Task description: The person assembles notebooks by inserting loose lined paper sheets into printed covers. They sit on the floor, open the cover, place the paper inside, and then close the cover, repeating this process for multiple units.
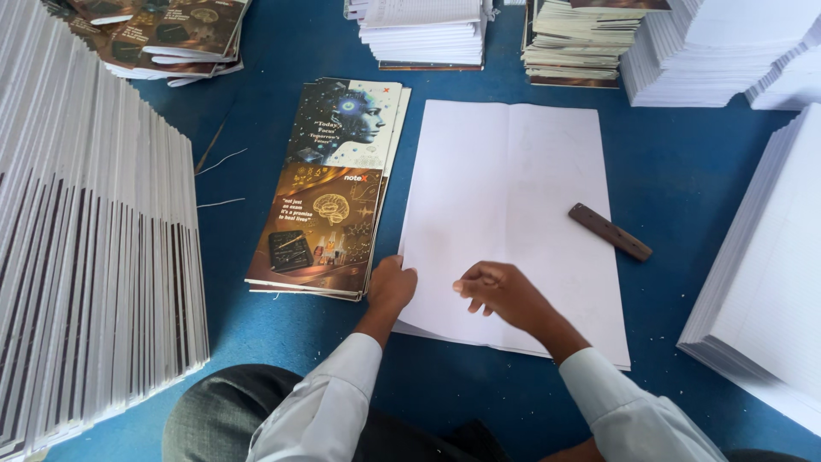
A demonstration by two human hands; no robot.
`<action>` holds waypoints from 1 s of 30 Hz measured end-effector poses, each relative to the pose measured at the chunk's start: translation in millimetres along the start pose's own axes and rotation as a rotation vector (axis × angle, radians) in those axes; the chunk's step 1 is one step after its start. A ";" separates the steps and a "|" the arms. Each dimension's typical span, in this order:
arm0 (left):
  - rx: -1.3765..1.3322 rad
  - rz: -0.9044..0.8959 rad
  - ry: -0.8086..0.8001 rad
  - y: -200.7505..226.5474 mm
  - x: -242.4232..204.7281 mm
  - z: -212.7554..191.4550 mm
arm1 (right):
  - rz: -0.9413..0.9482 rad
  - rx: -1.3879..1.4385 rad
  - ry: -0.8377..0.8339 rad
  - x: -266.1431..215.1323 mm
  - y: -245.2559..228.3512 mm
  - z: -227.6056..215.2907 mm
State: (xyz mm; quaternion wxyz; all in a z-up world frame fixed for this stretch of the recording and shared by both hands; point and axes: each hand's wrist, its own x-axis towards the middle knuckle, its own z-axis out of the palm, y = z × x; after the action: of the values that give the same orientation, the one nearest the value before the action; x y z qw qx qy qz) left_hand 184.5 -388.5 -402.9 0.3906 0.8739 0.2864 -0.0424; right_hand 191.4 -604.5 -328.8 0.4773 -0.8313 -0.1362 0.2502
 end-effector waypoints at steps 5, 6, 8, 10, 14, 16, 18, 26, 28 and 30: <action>0.034 0.009 -0.030 -0.9 2.0 2.2 | -0.023 -0.085 0.146 -0.8 -1.0 -40.4; 0.022 0.014 -0.018 -1.1 2.1 3.2 | -0.060 -0.067 0.177 -2.9 -0.7 -52.9; 0.012 0.030 0.001 -2.9 2.3 2.5 | -0.138 -0.031 0.233 -7.4 -3.5 -76.9; 0.012 0.056 0.009 -3.2 0.9 2.0 | -0.115 0.003 0.319 -16.1 -8.1 -97.0; 0.038 0.006 -0.043 -0.1 -2.4 -0.8 | -0.122 0.054 0.424 -35.1 -23.8 -136.0; 0.018 0.028 0.002 -0.2 -2.0 0.1 | -0.038 0.065 0.433 -47.0 -27.4 -152.4; 0.024 0.013 -0.009 -1.5 -1.6 1.1 | 0.020 -0.035 0.450 -55.9 -27.3 -168.9; 0.058 -0.028 -0.019 0.5 -4.0 0.1 | 0.290 -0.359 0.590 -94.8 21.8 -225.4; 0.049 -0.027 -0.010 -0.7 -3.8 0.5 | 0.348 -0.345 0.623 -98.6 42.3 -230.8; 0.058 -0.008 0.005 -2.3 -2.9 0.4 | 0.409 -0.362 0.644 -97.9 61.5 -233.2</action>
State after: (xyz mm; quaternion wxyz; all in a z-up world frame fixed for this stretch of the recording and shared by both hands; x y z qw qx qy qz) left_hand 180.9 -388.9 -403.8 0.3642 0.8837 0.2896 -0.0502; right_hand 236.0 -850.4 -256.0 0.2822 -0.9474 0.1458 0.0393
